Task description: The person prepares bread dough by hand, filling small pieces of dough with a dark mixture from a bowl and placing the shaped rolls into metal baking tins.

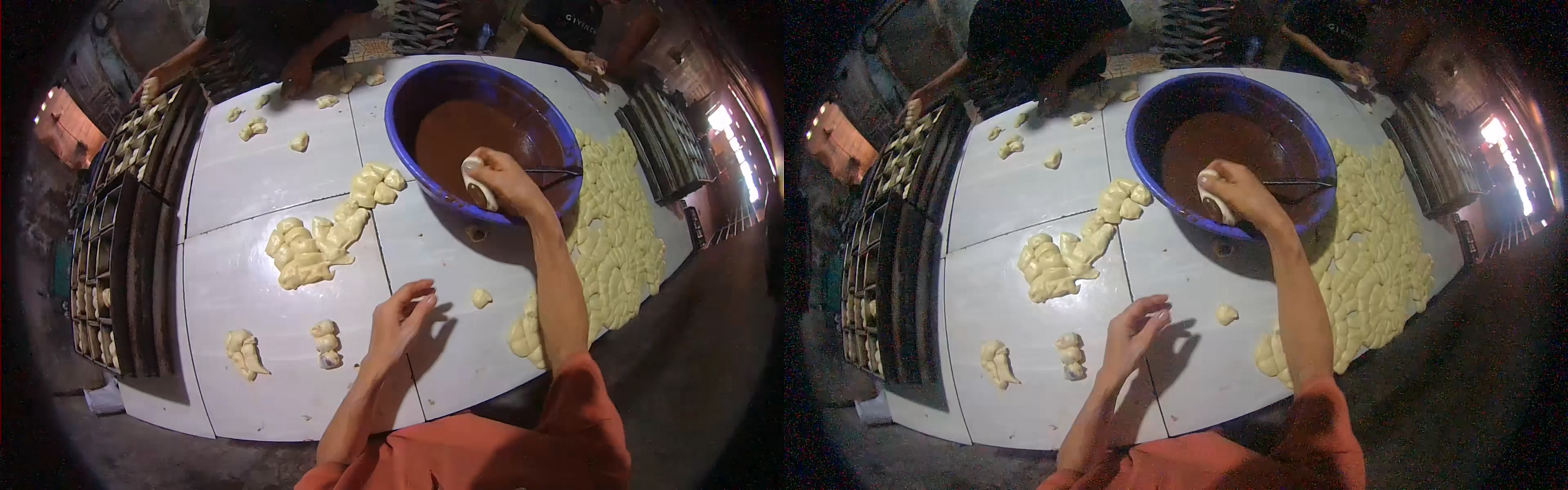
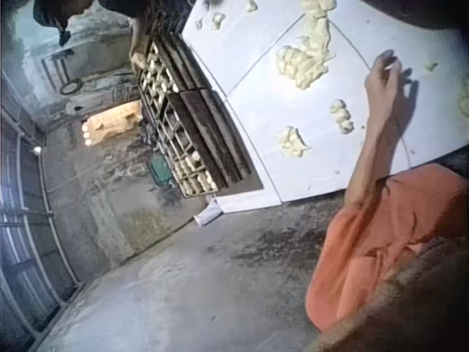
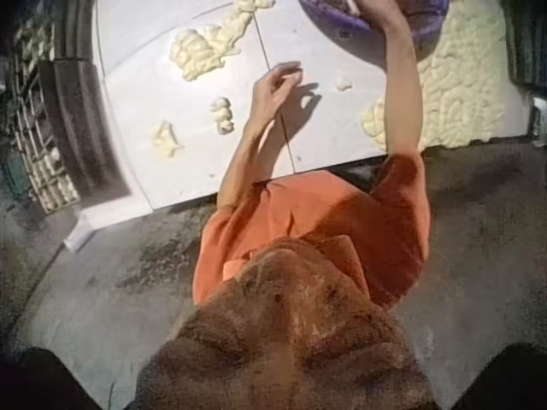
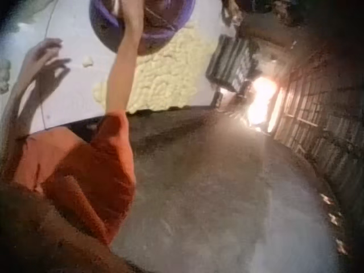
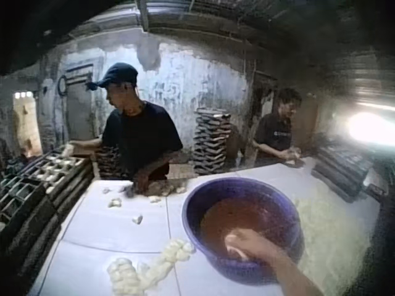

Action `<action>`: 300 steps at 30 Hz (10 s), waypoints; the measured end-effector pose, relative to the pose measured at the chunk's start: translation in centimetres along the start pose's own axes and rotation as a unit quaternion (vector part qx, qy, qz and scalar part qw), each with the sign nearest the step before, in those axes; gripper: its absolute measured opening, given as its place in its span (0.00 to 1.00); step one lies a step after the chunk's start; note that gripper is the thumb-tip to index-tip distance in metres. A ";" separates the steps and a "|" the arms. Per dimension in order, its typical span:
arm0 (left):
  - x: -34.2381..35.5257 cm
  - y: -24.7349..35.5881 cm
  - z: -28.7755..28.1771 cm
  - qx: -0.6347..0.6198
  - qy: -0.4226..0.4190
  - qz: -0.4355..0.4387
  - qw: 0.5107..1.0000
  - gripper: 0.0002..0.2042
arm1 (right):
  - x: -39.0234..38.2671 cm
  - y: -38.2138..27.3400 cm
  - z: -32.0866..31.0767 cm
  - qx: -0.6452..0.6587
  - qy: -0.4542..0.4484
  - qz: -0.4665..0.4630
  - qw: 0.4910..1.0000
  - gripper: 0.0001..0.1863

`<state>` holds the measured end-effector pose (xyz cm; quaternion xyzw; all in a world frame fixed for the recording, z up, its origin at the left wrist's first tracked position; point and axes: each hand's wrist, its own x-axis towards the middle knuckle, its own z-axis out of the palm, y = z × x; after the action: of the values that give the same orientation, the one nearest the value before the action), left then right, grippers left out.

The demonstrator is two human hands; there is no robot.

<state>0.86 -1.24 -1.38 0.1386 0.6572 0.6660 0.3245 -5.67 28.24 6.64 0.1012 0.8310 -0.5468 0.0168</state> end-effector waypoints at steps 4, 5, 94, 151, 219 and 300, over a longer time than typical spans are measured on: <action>2.2 1.7 1.5 -0.094 -0.024 0.030 0.995 0.21 | -3.2 -1.9 3.5 0.298 0.063 -0.020 0.952 0.10; 2.6 2.6 1.9 -0.143 -0.024 0.021 0.989 0.22 | -3.8 -2.1 4.8 0.367 0.076 -0.013 0.927 0.08; -14.5 -6.2 -31.6 0.455 0.342 0.124 0.813 0.15 | -7.3 -6.5 42.7 0.392 -0.115 0.182 0.894 0.22; -3.8 0.6 -6.5 -0.040 0.152 0.322 0.933 0.43 | -13.6 -5.1 26.1 0.420 0.070 0.014 0.904 0.14; -2.6 2.4 -11.7 -0.189 0.087 -0.062 0.976 0.17 | -11.6 -0.5 25.0 0.180 0.037 -0.122 0.975 0.17; -14.8 -4.9 -28.4 0.410 0.188 0.174 0.875 0.09 | -7.5 -5.4 43.0 0.156 -0.167 0.083 0.970 0.14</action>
<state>-4.14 -33.03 -5.25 0.2434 0.8853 0.3960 -0.0127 -2.86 -14.16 -4.70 0.0783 0.7098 -0.6752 0.1849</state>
